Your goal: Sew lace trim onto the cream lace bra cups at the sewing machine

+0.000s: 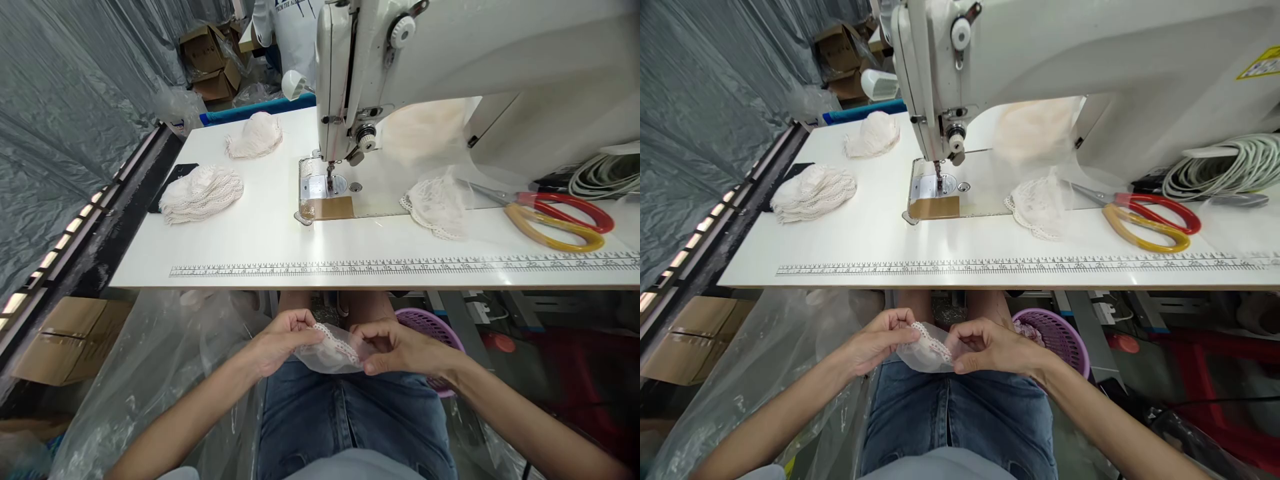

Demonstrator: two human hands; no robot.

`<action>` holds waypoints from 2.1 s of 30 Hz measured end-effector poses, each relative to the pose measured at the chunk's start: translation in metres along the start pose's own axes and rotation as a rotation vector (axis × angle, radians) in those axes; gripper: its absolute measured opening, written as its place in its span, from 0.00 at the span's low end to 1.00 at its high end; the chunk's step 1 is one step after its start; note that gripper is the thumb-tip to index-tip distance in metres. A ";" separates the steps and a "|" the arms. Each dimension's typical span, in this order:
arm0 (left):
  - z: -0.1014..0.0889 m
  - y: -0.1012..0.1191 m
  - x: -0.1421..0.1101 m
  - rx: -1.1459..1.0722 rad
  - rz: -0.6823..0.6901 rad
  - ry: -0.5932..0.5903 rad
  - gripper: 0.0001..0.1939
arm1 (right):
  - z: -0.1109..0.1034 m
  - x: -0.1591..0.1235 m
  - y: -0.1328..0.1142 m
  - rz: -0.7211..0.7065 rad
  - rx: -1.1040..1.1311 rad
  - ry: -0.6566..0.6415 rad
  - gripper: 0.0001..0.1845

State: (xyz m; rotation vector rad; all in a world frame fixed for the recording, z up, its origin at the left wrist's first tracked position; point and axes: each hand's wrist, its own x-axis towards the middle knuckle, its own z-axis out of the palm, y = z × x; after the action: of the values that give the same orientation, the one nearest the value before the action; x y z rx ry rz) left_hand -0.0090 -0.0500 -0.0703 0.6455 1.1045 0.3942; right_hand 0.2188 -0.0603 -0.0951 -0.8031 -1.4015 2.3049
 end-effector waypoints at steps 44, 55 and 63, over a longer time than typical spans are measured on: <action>0.005 -0.019 0.004 0.261 0.170 -0.004 0.12 | 0.000 0.018 0.012 0.025 -0.257 0.283 0.16; 0.010 -0.027 0.007 0.203 0.234 0.068 0.13 | 0.006 0.023 0.005 -0.066 -0.272 0.334 0.15; 0.012 -0.022 0.002 0.213 0.199 0.119 0.12 | 0.009 0.023 0.004 -0.116 -0.288 0.316 0.14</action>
State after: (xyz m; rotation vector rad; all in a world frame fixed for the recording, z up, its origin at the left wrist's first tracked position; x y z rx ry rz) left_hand 0.0028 -0.0689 -0.0824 0.9340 1.2096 0.4946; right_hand 0.1952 -0.0555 -0.1020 -1.0839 -1.6002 1.8170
